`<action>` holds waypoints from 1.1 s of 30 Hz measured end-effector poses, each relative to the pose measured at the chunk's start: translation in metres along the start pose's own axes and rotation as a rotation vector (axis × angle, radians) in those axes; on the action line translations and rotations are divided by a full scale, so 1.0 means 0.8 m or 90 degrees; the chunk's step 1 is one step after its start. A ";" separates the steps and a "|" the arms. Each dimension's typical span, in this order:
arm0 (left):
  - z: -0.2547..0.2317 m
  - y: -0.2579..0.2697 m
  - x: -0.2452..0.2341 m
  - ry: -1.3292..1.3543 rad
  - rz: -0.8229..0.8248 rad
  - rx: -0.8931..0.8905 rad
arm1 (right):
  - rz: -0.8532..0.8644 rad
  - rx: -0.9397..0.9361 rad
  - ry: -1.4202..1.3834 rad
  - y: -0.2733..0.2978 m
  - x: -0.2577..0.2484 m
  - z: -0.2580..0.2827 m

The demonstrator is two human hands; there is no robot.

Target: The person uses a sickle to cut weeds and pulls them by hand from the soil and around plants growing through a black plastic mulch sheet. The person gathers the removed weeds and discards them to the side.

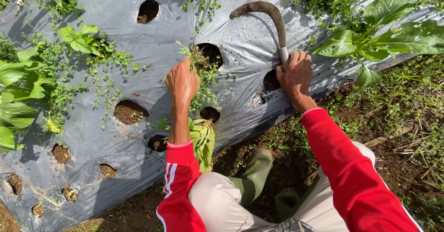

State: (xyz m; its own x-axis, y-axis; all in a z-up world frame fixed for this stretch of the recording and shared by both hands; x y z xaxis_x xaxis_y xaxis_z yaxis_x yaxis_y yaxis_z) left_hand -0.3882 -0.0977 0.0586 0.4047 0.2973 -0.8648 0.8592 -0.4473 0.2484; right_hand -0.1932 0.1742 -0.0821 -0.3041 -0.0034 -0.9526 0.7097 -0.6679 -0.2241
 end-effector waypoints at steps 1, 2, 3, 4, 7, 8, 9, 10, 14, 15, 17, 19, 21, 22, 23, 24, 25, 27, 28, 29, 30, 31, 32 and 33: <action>-0.004 0.004 0.005 0.003 0.012 0.009 | 0.006 0.004 0.003 0.000 0.002 0.000; -0.019 0.002 0.002 0.002 0.012 0.012 | 0.005 0.006 0.004 -0.006 0.005 -0.001; -0.036 0.000 -0.001 0.005 0.006 0.030 | -0.004 0.013 0.011 -0.012 0.007 -0.003; -0.045 0.013 0.000 0.008 0.007 0.033 | 0.002 0.012 0.017 -0.002 0.009 -0.004; -0.048 0.026 -0.032 0.030 -0.035 0.048 | -0.005 0.004 0.011 0.001 0.012 -0.004; -0.048 0.030 -0.041 0.030 -0.030 0.046 | 0.000 0.006 0.012 0.001 0.014 -0.005; -0.049 0.034 -0.054 0.025 -0.049 0.060 | -0.002 0.006 0.023 0.001 0.015 -0.007; -0.050 0.039 -0.068 0.019 -0.069 0.070 | -0.002 0.006 0.030 0.002 0.018 -0.006; -0.054 0.022 -0.069 -0.059 -0.170 0.157 | -0.014 -0.002 0.011 -0.003 0.010 -0.003; -0.050 0.009 -0.052 -0.108 -0.126 0.129 | -0.013 0.003 0.010 -0.006 0.010 -0.003; -0.014 -0.014 0.000 -0.158 -0.079 0.096 | -0.006 0.006 0.008 0.005 0.020 -0.007; 0.038 -0.057 0.075 -0.224 -0.004 0.071 | -0.047 -0.013 0.030 0.005 0.030 -0.013; 0.034 -0.057 0.088 -0.163 0.054 0.075 | -0.052 -0.012 0.047 0.003 0.030 -0.011; 0.034 -0.052 0.103 -0.103 0.120 0.071 | -0.045 -0.014 0.062 0.007 0.032 -0.009; 0.016 -0.047 0.096 -0.102 0.122 0.071 | -0.043 -0.014 0.064 0.006 0.030 -0.010; 0.000 -0.041 0.088 -0.065 0.125 0.058 | -0.035 -0.007 0.046 0.005 0.029 -0.009; -0.016 -0.035 0.079 -0.029 0.129 0.045 | -0.026 0.000 0.029 0.004 0.028 -0.009; -0.030 -0.036 0.087 -0.058 0.102 0.068 | -0.020 0.001 0.018 0.005 0.030 -0.011; -0.039 -0.038 0.087 -0.087 0.074 0.091 | -0.016 0.002 0.006 0.003 0.031 -0.011; -0.024 -0.046 0.098 -0.086 0.070 0.090 | -0.018 -0.001 0.005 0.003 0.028 -0.009; -0.011 -0.055 0.113 -0.069 0.089 0.094 | -0.021 -0.002 0.023 0.003 0.025 -0.008; 0.002 -0.064 0.128 -0.051 0.107 0.099 | -0.024 -0.003 0.042 0.003 0.022 -0.007; 0.029 -0.084 0.147 -0.052 0.108 0.098 | -0.023 -0.003 0.041 0.003 0.020 -0.008; 0.058 -0.105 0.162 -0.001 0.077 0.084 | -0.022 -0.005 0.043 0.003 0.019 -0.009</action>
State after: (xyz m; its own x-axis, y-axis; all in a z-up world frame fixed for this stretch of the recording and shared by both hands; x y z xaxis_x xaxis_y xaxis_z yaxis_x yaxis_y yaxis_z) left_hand -0.4226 -0.0604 -0.0942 0.5017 0.2329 -0.8331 0.7560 -0.5861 0.2914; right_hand -0.1921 0.1779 -0.0988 -0.2844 0.0698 -0.9562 0.7050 -0.6607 -0.2580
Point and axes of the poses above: each hand's wrist, its own y-axis away from the middle knuckle, its own x-axis out of the palm, z = x × y, the point moved 8 cm from there along -y, towards the middle knuckle, and after that the axes turned 4 degrees about x, right-handed, at the moved point
